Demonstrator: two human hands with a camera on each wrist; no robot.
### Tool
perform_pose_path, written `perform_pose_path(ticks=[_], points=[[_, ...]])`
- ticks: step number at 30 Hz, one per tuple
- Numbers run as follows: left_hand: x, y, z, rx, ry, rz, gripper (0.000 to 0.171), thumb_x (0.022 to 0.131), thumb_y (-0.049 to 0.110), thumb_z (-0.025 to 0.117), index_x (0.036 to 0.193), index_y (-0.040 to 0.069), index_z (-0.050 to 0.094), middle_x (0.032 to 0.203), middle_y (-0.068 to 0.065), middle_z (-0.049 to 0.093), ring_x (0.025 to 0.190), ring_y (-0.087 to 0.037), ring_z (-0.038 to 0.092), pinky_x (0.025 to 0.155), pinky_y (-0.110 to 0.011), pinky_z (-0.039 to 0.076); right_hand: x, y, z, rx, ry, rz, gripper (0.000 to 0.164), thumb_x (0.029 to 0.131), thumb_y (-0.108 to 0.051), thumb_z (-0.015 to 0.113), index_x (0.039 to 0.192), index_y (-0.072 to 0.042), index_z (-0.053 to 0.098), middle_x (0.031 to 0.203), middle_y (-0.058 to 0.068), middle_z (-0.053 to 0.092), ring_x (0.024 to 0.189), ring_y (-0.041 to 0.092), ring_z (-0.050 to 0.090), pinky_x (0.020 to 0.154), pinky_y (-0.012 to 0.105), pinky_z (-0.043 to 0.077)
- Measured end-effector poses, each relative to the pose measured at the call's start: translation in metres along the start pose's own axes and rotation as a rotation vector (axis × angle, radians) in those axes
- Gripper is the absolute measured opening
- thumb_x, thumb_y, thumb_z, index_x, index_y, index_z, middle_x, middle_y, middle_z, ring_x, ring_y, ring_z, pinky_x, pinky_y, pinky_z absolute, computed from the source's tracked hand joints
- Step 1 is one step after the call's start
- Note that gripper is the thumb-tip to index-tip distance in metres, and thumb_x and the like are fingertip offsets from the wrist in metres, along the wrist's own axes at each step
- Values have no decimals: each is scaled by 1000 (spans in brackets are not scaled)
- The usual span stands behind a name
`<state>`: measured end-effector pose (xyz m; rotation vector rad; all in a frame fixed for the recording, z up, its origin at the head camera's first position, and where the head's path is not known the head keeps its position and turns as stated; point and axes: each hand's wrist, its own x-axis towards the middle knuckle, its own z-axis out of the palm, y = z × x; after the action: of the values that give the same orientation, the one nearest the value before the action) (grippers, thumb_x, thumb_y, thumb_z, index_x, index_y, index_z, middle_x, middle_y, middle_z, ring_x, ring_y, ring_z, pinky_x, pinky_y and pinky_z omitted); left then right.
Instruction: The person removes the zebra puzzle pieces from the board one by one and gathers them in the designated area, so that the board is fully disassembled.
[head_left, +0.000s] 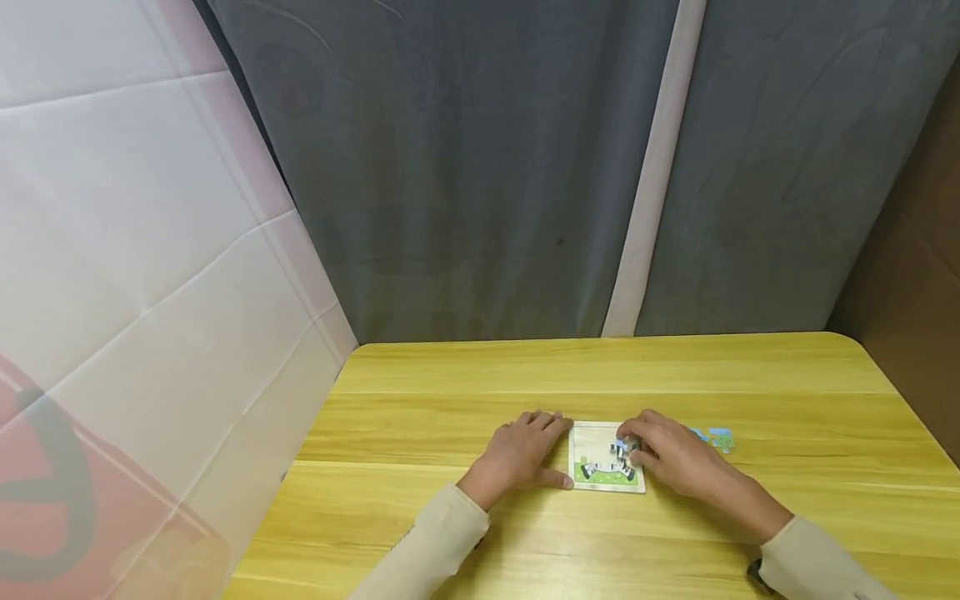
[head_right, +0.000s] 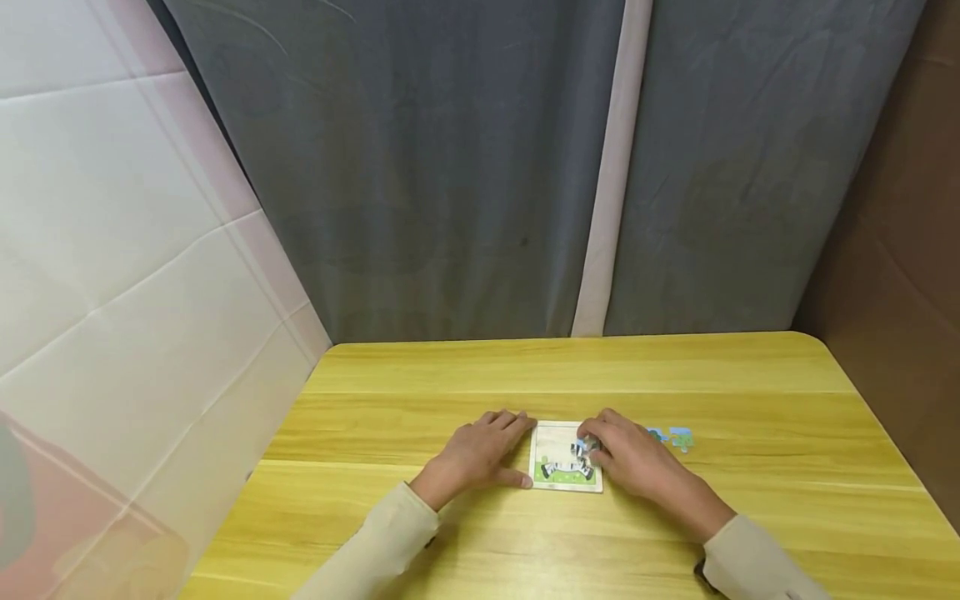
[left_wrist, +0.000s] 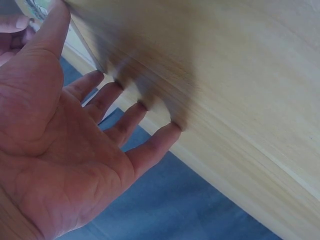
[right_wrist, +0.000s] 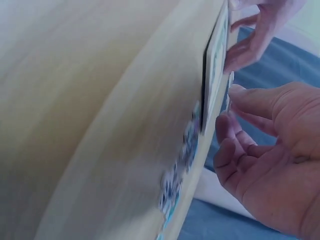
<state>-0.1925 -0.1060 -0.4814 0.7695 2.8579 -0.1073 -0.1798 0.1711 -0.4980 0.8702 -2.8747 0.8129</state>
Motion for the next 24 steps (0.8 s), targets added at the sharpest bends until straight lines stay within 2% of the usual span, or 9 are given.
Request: perform_pose_path(ticks=[10, 17, 24], points=[[-1, 0, -1, 3, 2, 13, 94, 87, 73, 71, 163, 30, 38, 167, 3, 45, 150, -27, 48, 105, -53, 56, -28, 29, -22, 78, 7, 28, 30, 97, -3, 73, 125, -15, 71, 114, -1, 64, 86, -3, 54, 69, 23, 50], [-1, 0, -1, -5, 5, 7, 94, 86, 72, 72, 163, 30, 38, 168, 3, 44, 150, -27, 48, 105, -55, 56, -52, 50, -34, 34, 35, 75, 29, 95, -4, 75, 120, -18, 72, 111, -6, 64, 84, -6, 50, 71, 23, 49], [0, 0, -1, 3, -2, 4, 94, 87, 73, 71, 163, 31, 37, 168, 4, 43, 150, -27, 47, 105, -54, 55, -73, 71, -38, -34, 95, 52, 32, 91, -1, 79, 117, -19, 72, 104, -12, 59, 82, -7, 44, 69, 23, 45]])
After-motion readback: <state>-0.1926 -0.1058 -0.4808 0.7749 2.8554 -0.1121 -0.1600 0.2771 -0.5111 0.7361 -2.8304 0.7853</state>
